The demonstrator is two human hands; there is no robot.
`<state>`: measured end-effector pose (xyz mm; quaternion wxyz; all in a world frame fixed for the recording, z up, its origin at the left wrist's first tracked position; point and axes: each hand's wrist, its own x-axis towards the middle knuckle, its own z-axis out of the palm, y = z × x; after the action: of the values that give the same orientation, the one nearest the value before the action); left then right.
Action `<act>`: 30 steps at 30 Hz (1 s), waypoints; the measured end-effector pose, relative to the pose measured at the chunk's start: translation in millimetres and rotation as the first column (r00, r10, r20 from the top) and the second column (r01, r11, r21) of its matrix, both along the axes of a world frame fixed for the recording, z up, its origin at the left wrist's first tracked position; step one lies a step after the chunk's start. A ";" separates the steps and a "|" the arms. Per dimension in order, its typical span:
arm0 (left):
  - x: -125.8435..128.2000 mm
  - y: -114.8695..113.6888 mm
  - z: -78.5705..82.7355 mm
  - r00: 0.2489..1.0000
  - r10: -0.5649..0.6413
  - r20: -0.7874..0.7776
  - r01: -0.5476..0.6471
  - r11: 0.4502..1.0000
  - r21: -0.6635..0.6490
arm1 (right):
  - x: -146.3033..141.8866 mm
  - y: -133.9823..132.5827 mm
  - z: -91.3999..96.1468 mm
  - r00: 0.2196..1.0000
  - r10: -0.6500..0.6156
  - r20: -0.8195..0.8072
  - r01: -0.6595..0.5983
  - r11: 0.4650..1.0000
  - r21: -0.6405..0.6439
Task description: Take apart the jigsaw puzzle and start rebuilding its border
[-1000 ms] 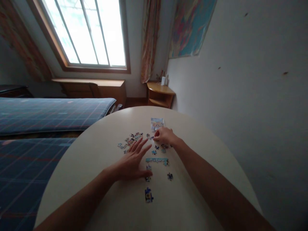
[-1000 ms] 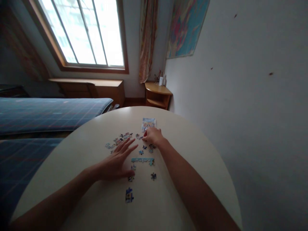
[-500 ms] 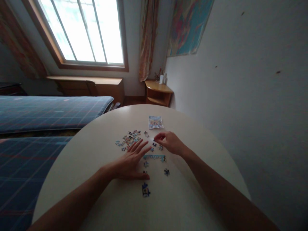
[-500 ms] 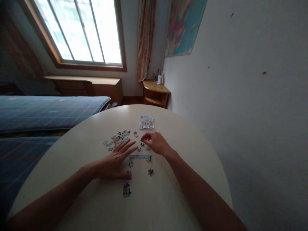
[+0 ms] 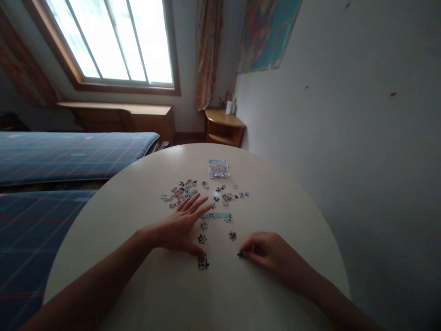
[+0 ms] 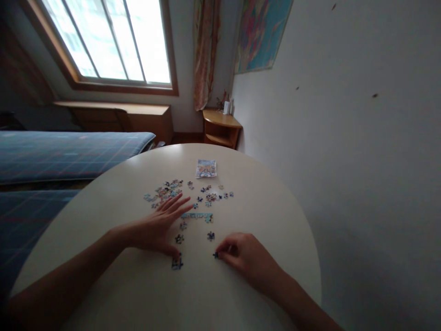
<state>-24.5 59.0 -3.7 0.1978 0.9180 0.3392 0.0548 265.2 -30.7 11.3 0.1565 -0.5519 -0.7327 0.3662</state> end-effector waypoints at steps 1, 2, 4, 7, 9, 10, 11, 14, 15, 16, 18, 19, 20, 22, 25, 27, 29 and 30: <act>-0.1 0.2 -0.9 1.000 0.002 0.001 -0.002 1.000 -0.002 | -1.1 -0.1 -0.6 1.000 -0.004 0.008 0.003 1.000 0.021; -0.3 0.4 -1.6 1.000 0.004 -0.001 -0.004 1.000 -0.001 | -2.4 0.1 -1.0 1.000 0.000 0.010 0.000 0.999 0.036; -0.6 0.8 -2.7 1.000 0.006 -0.011 -0.006 1.000 0.000 | -4.5 0.4 -1.4 1.000 0.020 0.002 -0.020 0.999 0.050; -0.9 1.1 -3.6 1.000 0.003 0.006 -0.003 1.000 0.006 | -4.8 0.0 -0.9 0.999 0.039 -0.012 -0.039 0.999 0.031; -1.2 1.3 -3.8 0.999 -0.003 0.033 0.003 1.000 0.015 | -2.9 -0.2 0.9 0.999 0.029 -0.017 -0.028 1.000 0.012; -1.4 1.5 -3.9 0.999 -0.005 0.041 0.004 1.000 0.020 | -1.6 0.0 2.3 1.000 0.018 -0.017 -0.018 1.000 0.007; -1.7 1.8 -3.8 0.999 -0.004 0.044 0.003 1.000 0.025 | -0.2 0.4 3.8 1.000 0.008 -0.015 -0.007 1.000 0.006; -2.9 3.0 -3.7 0.999 0.000 0.036 -0.001 0.999 0.038 | 2.4 1.9 7.2 1.000 0.007 0.008 -0.007 1.000 0.004; -3.2 3.3 -3.7 0.999 -0.002 0.032 0.001 0.999 0.041 | 2.6 2.2 7.6 1.000 0.018 0.013 -0.018 1.000 0.001; -3.5 3.5 -3.6 1.000 -0.004 0.030 0.003 0.999 0.045 | 2.3 2.1 7.7 0.999 0.035 0.018 -0.035 0.999 -0.003; -3.6 3.5 -3.3 1.000 -0.010 0.025 0.008 0.999 0.048 | 0.9 1.3 7.7 0.998 0.064 0.027 -0.064 0.998 -0.009; -3.5 3.3 -2.9 1.000 -0.007 0.022 0.006 0.999 0.051 | -0.2 0.7 8.1 0.997 0.075 0.032 -0.075 0.997 -0.014; -3.4 3.1 -2.4 1.000 -0.002 0.015 0.001 0.999 0.054 | -1.3 0.3 9.0 0.995 0.086 0.039 -0.086 0.996 -0.022; -3.8 3.5 -1.2 1.000 0.014 -0.006 -0.014 0.997 0.069 | -3.0 1.5 13.1 0.993 0.097 0.060 -0.095 0.995 -0.027; -7.9 8.3 0.4 0.997 0.083 -0.007 -0.081 0.987 0.138 | -0.7 14.3 25.2 0.992 0.059 0.110 -0.065 0.997 0.048; -13.5 15.0 0.7 0.986 0.163 0.023 -0.164 0.965 0.203 | 6.1 34.1 34.6 0.986 -0.013 0.169 -0.013 0.988 0.152; -20.7 23.1 0.3 0.964 0.263 0.039 -0.264 0.929 0.260 | 16.3 62.8 41.1 0.960 -0.114 0.255 0.045 0.964 0.260; -24.3 27.1 0.0 0.947 0.319 0.039 -0.317 0.905 0.284 | 21.7 79.1 42.0 0.941 -0.168 0.294 0.076 0.950 0.302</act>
<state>-48.8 86.1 -3.8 0.0498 0.8695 0.4736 0.1311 286.9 48.5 53.3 0.1380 -0.6195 -0.7575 0.1527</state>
